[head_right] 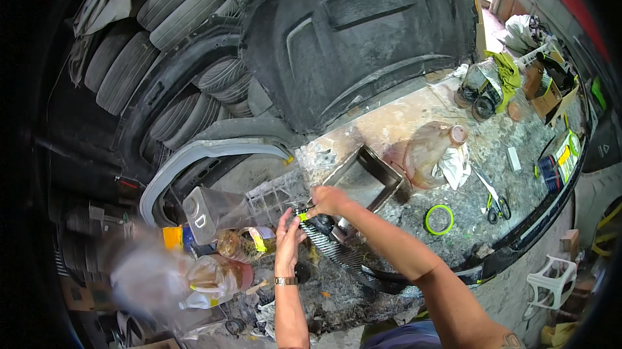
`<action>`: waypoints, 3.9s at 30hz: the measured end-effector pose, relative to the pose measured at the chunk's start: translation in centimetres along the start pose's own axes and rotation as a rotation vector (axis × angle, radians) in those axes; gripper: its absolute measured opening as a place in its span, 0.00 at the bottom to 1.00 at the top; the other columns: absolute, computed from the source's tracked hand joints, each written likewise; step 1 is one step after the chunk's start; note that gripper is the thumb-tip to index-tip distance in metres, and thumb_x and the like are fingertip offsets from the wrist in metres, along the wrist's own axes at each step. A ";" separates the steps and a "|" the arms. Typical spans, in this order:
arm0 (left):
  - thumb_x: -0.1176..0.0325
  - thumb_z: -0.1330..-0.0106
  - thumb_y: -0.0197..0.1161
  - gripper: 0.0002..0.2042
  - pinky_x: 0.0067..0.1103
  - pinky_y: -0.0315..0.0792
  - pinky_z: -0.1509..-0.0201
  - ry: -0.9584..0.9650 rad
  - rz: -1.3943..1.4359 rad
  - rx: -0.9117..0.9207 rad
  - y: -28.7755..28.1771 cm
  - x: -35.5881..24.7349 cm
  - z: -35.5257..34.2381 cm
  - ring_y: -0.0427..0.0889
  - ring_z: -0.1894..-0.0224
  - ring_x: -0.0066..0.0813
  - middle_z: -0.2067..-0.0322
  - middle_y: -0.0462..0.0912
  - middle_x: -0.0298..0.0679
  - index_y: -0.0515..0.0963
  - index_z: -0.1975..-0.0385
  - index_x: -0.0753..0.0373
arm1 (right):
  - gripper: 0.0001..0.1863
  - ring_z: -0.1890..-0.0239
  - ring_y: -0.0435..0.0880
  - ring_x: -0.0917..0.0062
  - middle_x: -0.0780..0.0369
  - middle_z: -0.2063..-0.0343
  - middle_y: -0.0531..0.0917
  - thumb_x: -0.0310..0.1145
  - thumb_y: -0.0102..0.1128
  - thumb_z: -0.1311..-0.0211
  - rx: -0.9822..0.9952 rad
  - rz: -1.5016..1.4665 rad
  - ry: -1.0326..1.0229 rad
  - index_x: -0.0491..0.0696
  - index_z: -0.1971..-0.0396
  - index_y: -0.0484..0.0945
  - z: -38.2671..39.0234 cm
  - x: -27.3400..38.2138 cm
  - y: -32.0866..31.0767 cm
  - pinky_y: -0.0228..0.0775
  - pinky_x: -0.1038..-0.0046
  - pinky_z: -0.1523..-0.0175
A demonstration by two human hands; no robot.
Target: The person trims and tapes carbon fiber wrap onto a car bumper lip using scissors. They then pour liquids into a small cup from containers and stir the mixture with a wooden stick.
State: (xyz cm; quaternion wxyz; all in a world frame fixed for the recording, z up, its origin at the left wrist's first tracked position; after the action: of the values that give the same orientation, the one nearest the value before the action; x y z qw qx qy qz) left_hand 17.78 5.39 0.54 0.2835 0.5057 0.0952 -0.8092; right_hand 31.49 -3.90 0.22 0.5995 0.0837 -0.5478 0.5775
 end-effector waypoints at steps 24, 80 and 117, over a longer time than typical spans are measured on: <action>0.54 0.24 0.36 0.26 0.26 0.47 0.28 0.379 0.378 -0.049 0.9 3.0 2.9 0.53 0.29 0.35 0.32 0.57 0.42 0.57 0.33 0.64 | 0.14 0.67 0.77 0.79 0.60 0.69 0.82 0.35 0.58 0.36 -0.294 0.007 -0.012 0.38 0.60 0.79 8.1 0.1 -1.3 0.69 0.75 0.61; 0.72 0.40 0.68 0.44 0.18 0.74 0.52 0.134 0.670 -0.050 2.3 11.4 8.2 0.79 0.56 0.20 0.55 0.82 0.42 0.44 0.29 0.58 | 0.11 0.74 0.74 0.86 0.67 0.78 0.81 0.35 0.55 0.32 -0.049 -0.005 0.181 0.41 0.67 0.80 6.7 -1.7 1.3 0.67 0.80 0.65; 0.70 0.38 0.67 0.23 0.15 0.71 0.51 -0.043 0.749 -0.016 3.3 12.3 9.2 0.76 0.56 0.16 0.57 0.79 0.33 0.71 0.45 0.67 | 0.11 0.76 0.72 0.87 0.69 0.80 0.77 0.33 0.54 0.32 -0.026 -0.230 0.156 0.43 0.71 0.78 6.6 -1.3 2.2 0.66 0.82 0.68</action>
State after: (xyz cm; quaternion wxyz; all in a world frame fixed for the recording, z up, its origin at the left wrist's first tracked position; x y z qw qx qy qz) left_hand 8.53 -5.82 -5.48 0.5659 0.4862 -0.0961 -0.6589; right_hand 26.41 -8.80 0.60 0.7036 0.0929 -0.4937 0.5026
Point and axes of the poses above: each hand's wrist, its own z-axis away from the middle knuckle, its own y-axis out of the palm, x = y × z, the point moved 9 cm from there along -z, towards the middle knuckle
